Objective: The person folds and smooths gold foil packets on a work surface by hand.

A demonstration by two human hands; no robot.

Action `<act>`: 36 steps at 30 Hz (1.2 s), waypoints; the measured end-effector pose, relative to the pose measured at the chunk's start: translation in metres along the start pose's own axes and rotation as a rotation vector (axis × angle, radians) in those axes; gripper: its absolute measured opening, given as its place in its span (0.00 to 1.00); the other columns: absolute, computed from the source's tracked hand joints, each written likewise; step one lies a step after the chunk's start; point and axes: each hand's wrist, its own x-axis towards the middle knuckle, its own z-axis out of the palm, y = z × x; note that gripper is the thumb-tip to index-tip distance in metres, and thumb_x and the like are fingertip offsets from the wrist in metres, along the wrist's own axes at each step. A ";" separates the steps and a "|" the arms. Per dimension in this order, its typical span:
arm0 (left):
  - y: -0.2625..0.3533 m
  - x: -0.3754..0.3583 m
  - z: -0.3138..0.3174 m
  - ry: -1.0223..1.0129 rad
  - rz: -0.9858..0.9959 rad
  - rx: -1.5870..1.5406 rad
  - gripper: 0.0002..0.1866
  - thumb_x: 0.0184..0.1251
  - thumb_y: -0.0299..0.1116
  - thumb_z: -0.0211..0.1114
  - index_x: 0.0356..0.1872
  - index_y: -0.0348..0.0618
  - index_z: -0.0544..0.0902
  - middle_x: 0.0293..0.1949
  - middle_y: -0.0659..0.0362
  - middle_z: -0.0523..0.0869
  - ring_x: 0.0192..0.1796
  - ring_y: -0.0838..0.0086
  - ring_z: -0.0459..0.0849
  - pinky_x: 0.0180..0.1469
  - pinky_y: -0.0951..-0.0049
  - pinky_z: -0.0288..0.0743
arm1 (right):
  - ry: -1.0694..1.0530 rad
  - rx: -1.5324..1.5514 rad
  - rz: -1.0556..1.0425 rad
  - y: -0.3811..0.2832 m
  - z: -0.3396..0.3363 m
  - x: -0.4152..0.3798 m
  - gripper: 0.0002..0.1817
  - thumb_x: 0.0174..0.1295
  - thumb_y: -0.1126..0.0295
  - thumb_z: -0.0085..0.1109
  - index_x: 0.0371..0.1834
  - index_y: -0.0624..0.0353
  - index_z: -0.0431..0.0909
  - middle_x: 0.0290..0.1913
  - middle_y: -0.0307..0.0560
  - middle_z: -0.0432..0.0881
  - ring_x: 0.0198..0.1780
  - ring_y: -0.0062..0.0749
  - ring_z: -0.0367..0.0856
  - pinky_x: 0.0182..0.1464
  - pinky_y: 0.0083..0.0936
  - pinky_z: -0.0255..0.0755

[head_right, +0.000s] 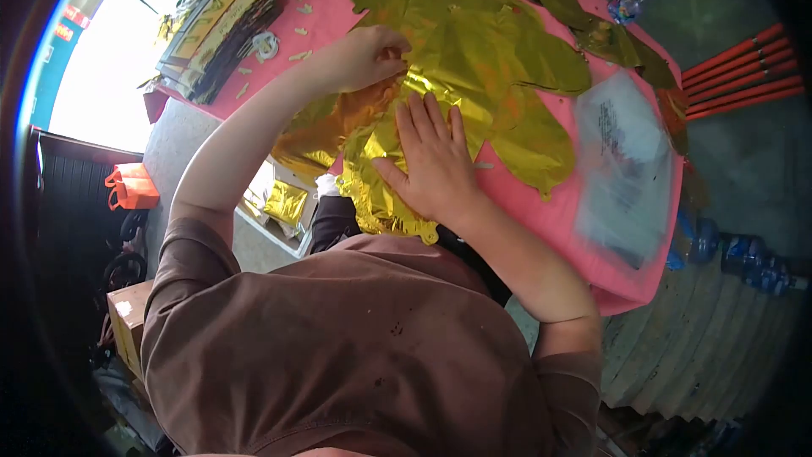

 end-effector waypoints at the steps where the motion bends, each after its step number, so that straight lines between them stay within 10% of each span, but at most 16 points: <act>1: -0.003 0.015 0.004 0.039 -0.001 0.030 0.17 0.54 0.33 0.61 0.44 0.35 0.80 0.41 0.46 0.83 0.43 0.56 0.82 0.47 0.64 0.75 | 0.008 -0.008 -0.003 0.000 0.000 -0.001 0.40 0.61 0.47 0.50 0.67 0.68 0.56 0.69 0.62 0.56 0.72 0.52 0.50 0.71 0.51 0.39; 6: -0.010 0.082 0.024 0.124 -0.091 0.096 0.23 0.50 0.37 0.66 0.45 0.32 0.78 0.39 0.46 0.84 0.42 0.57 0.84 0.45 0.66 0.77 | 0.010 -0.003 -0.007 -0.001 0.000 -0.001 0.40 0.61 0.47 0.50 0.67 0.68 0.56 0.69 0.61 0.56 0.72 0.51 0.49 0.71 0.50 0.38; 14: 0.008 0.117 0.019 -0.044 -0.303 0.058 0.13 0.44 0.39 0.69 0.20 0.37 0.84 0.18 0.56 0.82 0.22 0.71 0.83 0.30 0.69 0.79 | 0.014 0.034 0.014 -0.002 -0.001 -0.002 0.40 0.61 0.47 0.50 0.67 0.69 0.57 0.70 0.61 0.55 0.73 0.51 0.48 0.71 0.51 0.38; 36: -0.044 0.100 -0.005 -0.032 -0.371 -0.342 0.13 0.49 0.38 0.72 0.18 0.39 0.81 0.17 0.61 0.80 0.19 0.79 0.75 0.22 0.77 0.66 | 0.117 0.156 -0.041 0.001 -0.015 0.001 0.35 0.61 0.52 0.52 0.63 0.68 0.61 0.67 0.63 0.59 0.71 0.53 0.51 0.70 0.55 0.38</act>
